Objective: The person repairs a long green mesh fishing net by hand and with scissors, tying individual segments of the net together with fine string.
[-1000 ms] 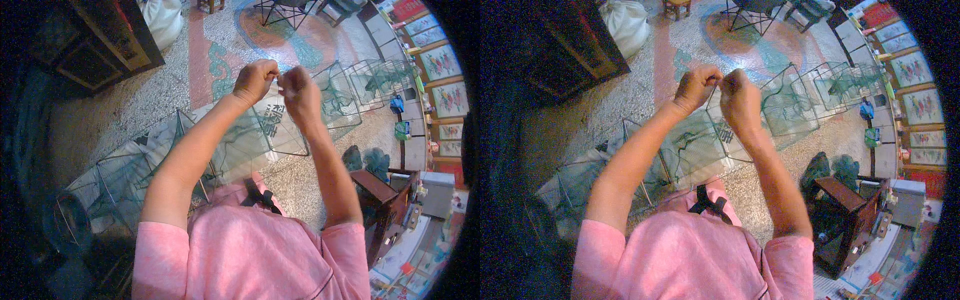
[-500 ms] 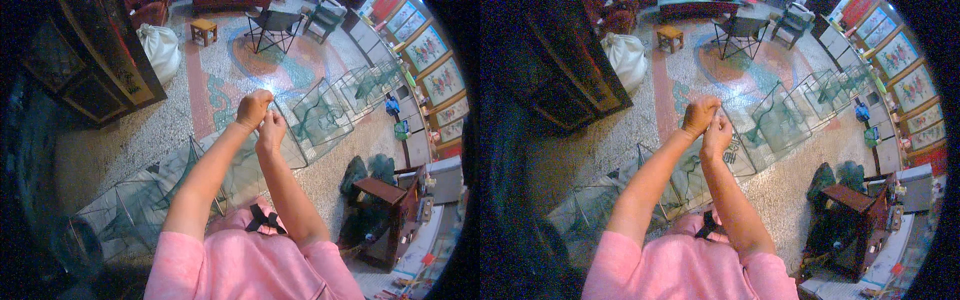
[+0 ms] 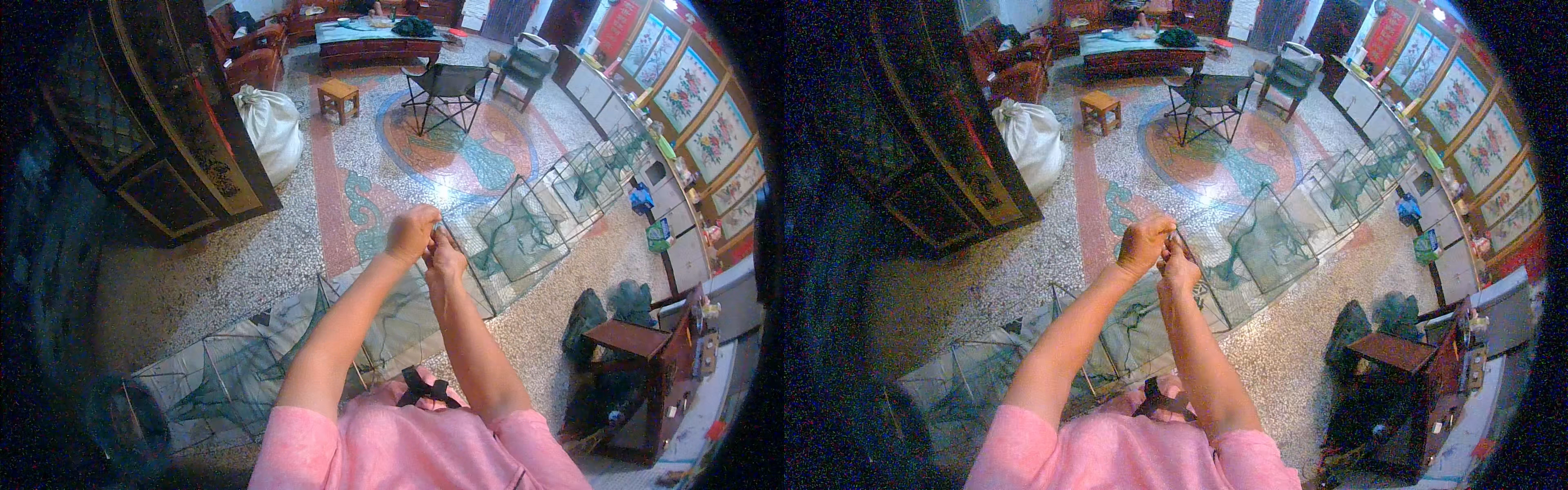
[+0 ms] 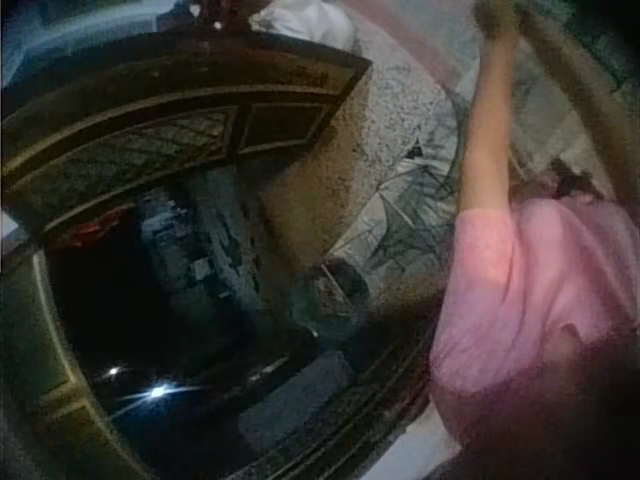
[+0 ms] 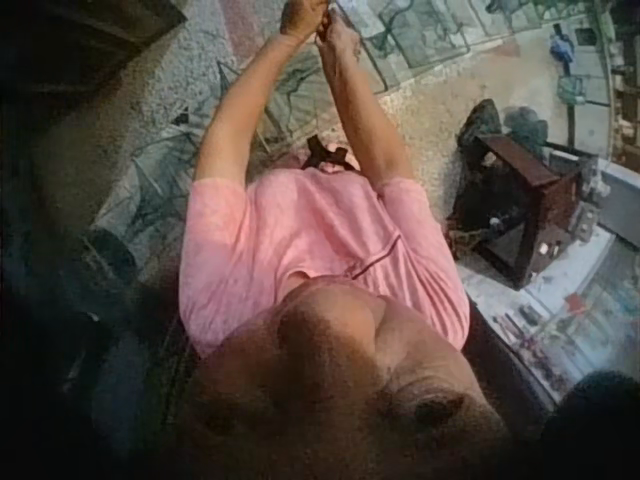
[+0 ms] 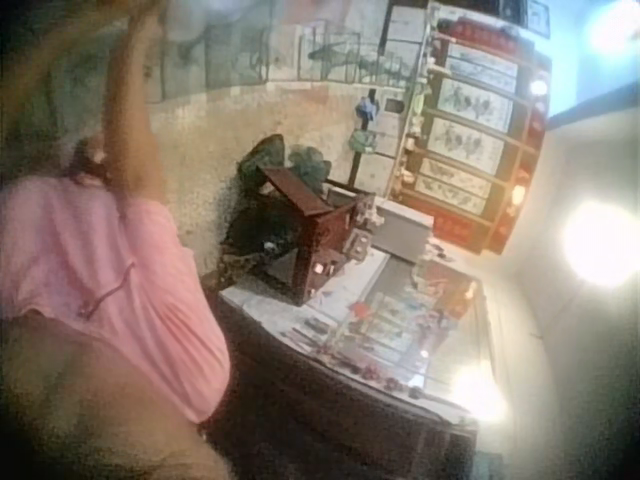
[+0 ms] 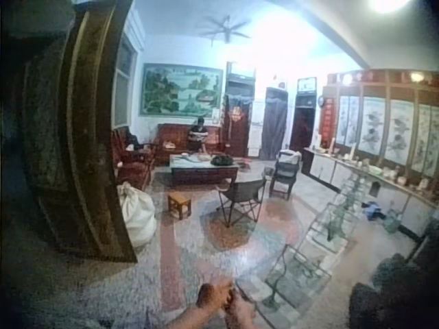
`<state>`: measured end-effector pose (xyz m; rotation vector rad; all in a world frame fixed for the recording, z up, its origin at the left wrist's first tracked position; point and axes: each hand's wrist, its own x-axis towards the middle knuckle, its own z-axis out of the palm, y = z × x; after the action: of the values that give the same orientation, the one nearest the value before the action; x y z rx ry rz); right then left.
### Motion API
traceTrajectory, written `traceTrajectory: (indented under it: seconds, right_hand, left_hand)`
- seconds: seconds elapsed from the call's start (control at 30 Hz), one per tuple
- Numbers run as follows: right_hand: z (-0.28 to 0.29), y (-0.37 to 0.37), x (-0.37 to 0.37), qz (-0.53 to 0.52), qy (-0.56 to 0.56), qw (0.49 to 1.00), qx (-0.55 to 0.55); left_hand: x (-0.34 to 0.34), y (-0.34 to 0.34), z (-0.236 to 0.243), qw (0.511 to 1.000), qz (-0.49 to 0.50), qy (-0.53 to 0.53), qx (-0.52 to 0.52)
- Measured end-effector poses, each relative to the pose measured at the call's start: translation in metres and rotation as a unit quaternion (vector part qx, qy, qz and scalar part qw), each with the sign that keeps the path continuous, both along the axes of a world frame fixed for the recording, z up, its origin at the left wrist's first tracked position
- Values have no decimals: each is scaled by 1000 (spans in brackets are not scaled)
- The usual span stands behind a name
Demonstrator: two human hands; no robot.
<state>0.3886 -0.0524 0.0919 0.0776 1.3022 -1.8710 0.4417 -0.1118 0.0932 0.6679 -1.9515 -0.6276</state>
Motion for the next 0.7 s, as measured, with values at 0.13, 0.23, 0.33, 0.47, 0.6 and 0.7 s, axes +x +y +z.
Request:
traceTrajectory:
  seconds: [0.13, 0.23, 0.33, 0.47, 0.6, 0.7]
  right_hand:
    - [-4, 5, -3, 48, 63, 997, 5]
    - [-5, 13, -7, 88, 82, 993, -5]
    - [-1, 19, -9, 122, 35, 991, -49]
    - [-1, 19, -14, 117, -85, 978, -149]
    - [3, 14, -13, 107, -110, 973, -173]
    - [2, 6, -13, 78, -102, 980, -151]
  left_hand:
    - [2, -1, 2, 1000, -8, 9, 4]
    - [2, 0, 3, 1000, -18, 5, 13]
    - [4, 1, 4, 999, -24, 5, 30]
    - [3, 0, 1, 998, -44, 41, 22]
    - [2, 3, 2, 999, -28, 25, 40]
    - [0, 2, 2, 999, -28, 12, 41]
